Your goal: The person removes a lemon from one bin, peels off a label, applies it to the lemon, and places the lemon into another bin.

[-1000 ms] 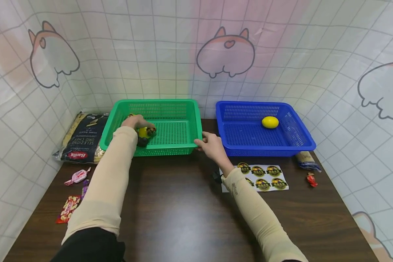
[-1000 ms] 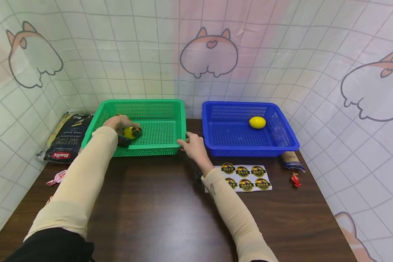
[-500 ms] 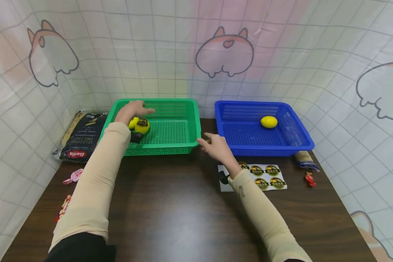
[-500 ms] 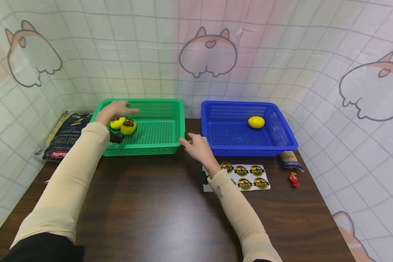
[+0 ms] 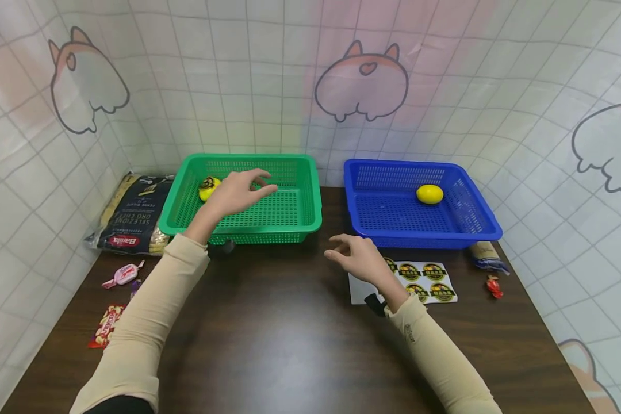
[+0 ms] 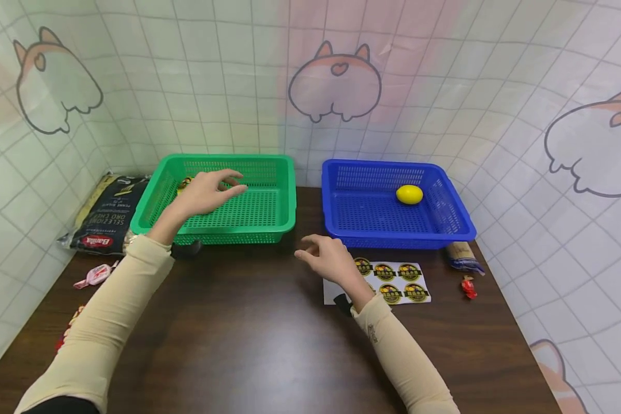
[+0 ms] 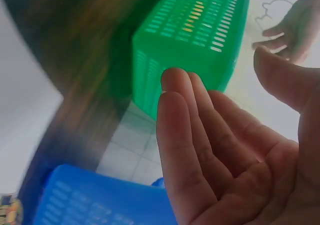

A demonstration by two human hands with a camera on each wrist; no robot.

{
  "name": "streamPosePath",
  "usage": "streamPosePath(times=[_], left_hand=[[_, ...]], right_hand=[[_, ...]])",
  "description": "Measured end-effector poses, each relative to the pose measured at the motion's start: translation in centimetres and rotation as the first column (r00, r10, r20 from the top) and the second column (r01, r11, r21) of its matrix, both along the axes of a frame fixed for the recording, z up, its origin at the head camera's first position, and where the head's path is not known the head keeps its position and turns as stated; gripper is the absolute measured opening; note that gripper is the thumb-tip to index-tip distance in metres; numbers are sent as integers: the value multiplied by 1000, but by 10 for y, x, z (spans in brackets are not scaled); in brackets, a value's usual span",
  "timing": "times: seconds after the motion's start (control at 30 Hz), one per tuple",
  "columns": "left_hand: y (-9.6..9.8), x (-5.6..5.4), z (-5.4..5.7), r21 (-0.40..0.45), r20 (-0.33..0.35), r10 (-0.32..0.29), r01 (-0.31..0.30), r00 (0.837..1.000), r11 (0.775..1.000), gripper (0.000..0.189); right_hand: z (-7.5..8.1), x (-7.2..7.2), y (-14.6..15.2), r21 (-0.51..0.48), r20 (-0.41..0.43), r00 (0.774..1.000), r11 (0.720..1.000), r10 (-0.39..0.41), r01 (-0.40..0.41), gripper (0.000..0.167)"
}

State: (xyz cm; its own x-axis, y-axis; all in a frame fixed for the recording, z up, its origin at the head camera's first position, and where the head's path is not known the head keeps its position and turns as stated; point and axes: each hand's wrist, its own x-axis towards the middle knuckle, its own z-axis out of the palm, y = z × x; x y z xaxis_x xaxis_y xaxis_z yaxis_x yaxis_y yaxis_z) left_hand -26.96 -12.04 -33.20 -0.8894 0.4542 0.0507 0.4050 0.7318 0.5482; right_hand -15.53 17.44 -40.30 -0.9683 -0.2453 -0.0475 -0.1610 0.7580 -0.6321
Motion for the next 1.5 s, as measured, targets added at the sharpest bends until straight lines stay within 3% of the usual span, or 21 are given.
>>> streamPosePath(times=[0.1,0.2,0.3,0.53,0.73,0.83,0.97,1.1,1.3,1.43,1.5], left_hand=[[10,23,-11,67,-69,-78,82,995,994,46],[20,40,-23,127,-127,-176,192,976,973,37],[26,54,-38,165,-132,-254,274,958,947,33],[39,81,-75,220,-7,-353,346,936,912,29],[56,93,-109,271,136,-442,395,887,878,32],[66,94,-121,353,262,-458,358,850,865,36],[81,92,-131,453,431,-429,221,794,863,41],[95,88,-137,519,543,-408,88,734,850,45],[119,82,-134,594,635,-418,-64,650,802,50],[138,75,-128,628,666,-416,-164,620,761,54],[147,72,-124,641,672,-414,-204,614,740,55]], right_hand=[[-5,10,5,9,-13,1000,1000,20,-20,43],[-10,18,10,10,-13,999,999,47,-47,42],[-14,25,14,11,-11,998,998,67,-67,40],[-24,37,21,-7,-1,994,994,112,-112,37],[-25,40,29,6,-8,990,990,140,-140,37],[-21,39,35,35,5,991,991,132,-132,38],[-9,33,45,74,5,991,988,136,-136,39],[10,22,58,114,10,990,983,142,-142,39],[45,-3,83,176,-6,988,973,152,-149,42],[69,-23,100,140,43,992,982,118,-123,44],[82,-33,108,106,85,992,990,89,-98,47]])
